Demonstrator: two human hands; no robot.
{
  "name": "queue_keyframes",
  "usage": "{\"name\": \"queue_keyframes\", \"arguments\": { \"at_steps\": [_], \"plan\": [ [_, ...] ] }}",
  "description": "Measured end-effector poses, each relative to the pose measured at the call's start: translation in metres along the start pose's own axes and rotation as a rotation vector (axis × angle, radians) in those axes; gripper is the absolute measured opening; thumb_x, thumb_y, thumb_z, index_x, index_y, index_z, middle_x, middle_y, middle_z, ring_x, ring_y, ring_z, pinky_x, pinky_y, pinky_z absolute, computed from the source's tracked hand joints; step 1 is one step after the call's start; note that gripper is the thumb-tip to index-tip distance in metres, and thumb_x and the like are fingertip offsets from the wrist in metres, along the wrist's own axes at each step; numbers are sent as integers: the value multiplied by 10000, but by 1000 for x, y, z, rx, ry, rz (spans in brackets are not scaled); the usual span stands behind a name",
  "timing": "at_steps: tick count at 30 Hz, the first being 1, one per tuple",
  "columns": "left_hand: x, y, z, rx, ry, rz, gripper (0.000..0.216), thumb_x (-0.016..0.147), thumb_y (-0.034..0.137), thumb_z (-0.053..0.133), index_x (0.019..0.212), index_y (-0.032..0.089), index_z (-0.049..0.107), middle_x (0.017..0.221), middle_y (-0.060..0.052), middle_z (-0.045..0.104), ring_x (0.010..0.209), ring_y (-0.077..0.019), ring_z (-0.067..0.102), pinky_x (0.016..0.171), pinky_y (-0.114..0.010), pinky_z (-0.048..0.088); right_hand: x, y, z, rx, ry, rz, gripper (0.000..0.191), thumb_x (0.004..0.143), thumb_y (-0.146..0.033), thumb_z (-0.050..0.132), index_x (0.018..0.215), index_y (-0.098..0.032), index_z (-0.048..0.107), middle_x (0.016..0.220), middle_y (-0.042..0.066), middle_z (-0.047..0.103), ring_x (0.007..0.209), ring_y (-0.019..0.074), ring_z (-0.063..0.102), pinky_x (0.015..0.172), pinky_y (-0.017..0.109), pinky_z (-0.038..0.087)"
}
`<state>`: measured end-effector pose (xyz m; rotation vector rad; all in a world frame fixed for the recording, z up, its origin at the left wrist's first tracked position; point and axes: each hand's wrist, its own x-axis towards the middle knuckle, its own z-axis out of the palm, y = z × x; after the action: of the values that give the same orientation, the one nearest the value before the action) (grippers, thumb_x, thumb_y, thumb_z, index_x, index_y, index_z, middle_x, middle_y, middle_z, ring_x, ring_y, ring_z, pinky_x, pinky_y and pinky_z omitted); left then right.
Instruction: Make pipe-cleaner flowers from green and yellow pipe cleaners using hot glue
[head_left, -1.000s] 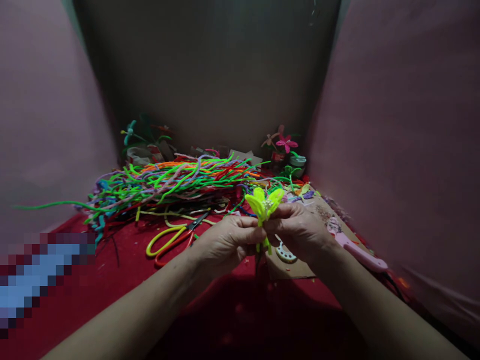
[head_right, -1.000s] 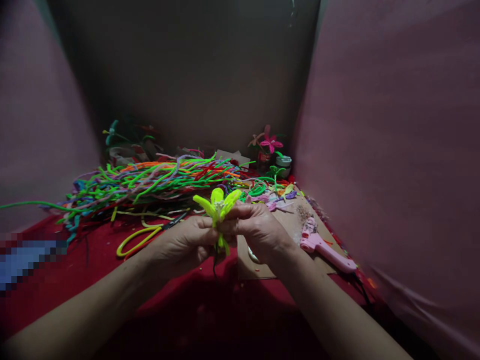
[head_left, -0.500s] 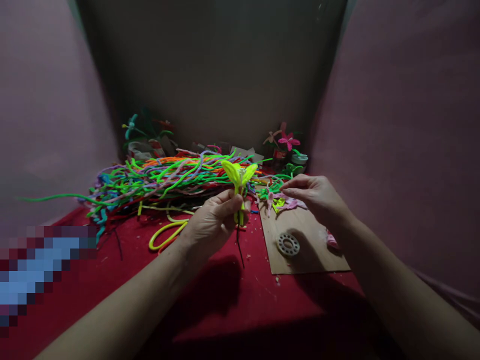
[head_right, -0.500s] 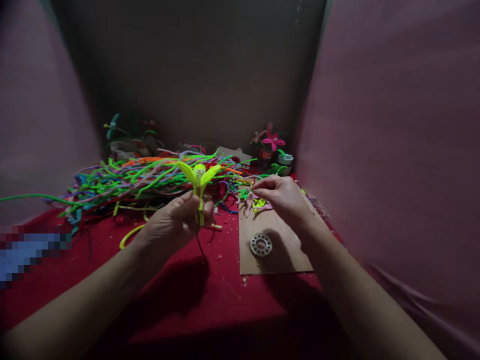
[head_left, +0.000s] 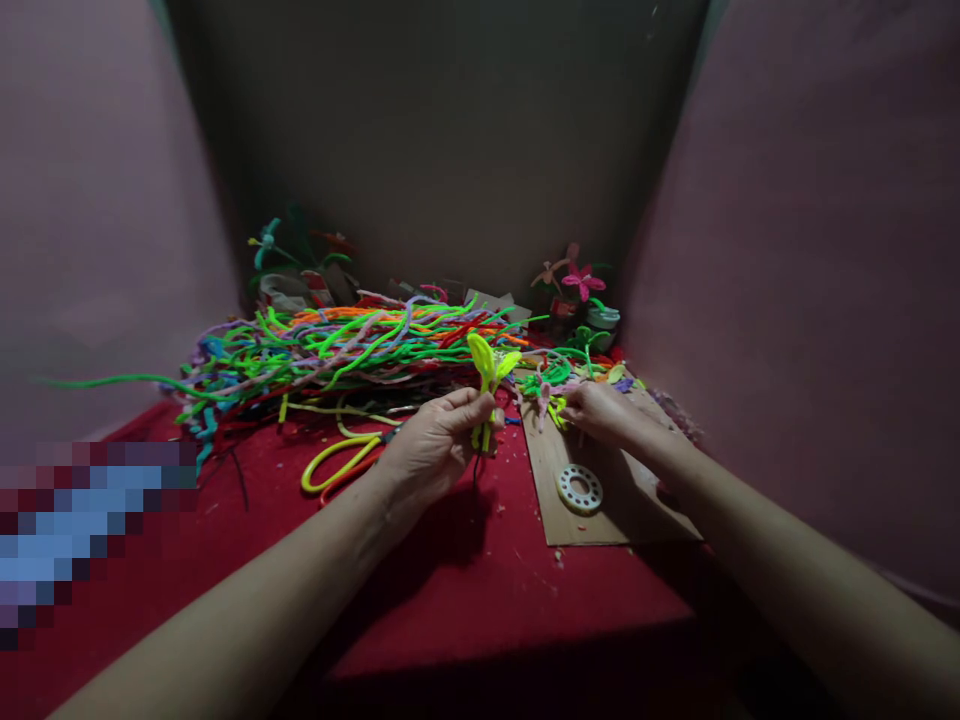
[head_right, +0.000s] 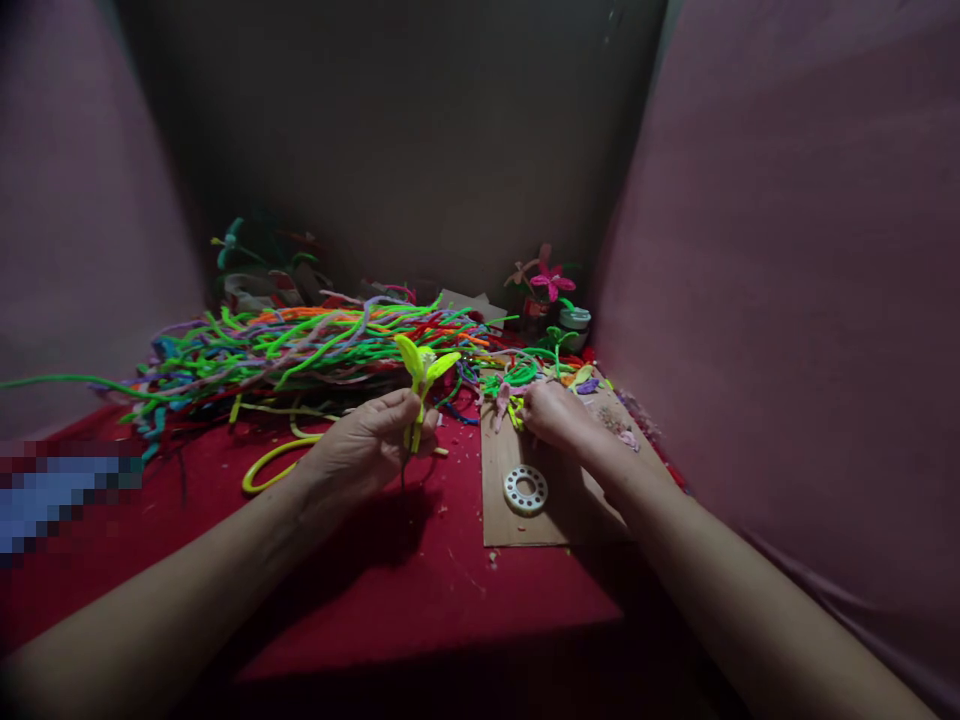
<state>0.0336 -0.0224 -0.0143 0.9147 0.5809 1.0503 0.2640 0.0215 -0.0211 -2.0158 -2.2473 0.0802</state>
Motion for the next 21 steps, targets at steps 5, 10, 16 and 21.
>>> {"name": "queue_keyframes", "arguments": {
  "at_steps": [5, 10, 16, 21],
  "plan": [
    [0, -2, -1, 6, -9, -5, 224, 643, 271, 721, 659, 122, 554, 587, -8, 565, 502, -79, 493, 508, -201, 395, 2, -9, 1, -42, -61, 86, 139, 669, -219, 567, 650, -123, 666, 553, 81, 610, 518, 150, 548, 465, 232, 304],
    [0, -2, -1, 2, -4, -24, 220, 647, 273, 720, 660, 121, 562, 577, -4, 552, 493, -73, 481, 490, -195, 371, 5, -12, 2, 2, -59, 169, 76, 564, -82, 562, 541, -123, 622, 465, 58, 541, 498, 152, 533, 443, 229, 285],
    [-2, 0, 0, 14, 2, -29, 236, 633, 287, 730, 643, 125, 558, 576, -7, 568, 496, -75, 483, 503, -193, 381, -4, 1, -11, 235, -25, 229, 136, 565, -82, 551, 446, -143, 528, 385, -16, 408, 428, 94, 424, 412, 219, 235],
    [-3, 0, 2, 22, -1, -29, 246, 625, 295, 732, 637, 124, 554, 573, -7, 559, 493, -77, 477, 493, -195, 379, -20, 13, -24, 555, -20, 271, 125, 599, -152, 558, 482, -143, 514, 379, -48, 360, 369, 56, 306, 378, 217, 230]
  ]
}}
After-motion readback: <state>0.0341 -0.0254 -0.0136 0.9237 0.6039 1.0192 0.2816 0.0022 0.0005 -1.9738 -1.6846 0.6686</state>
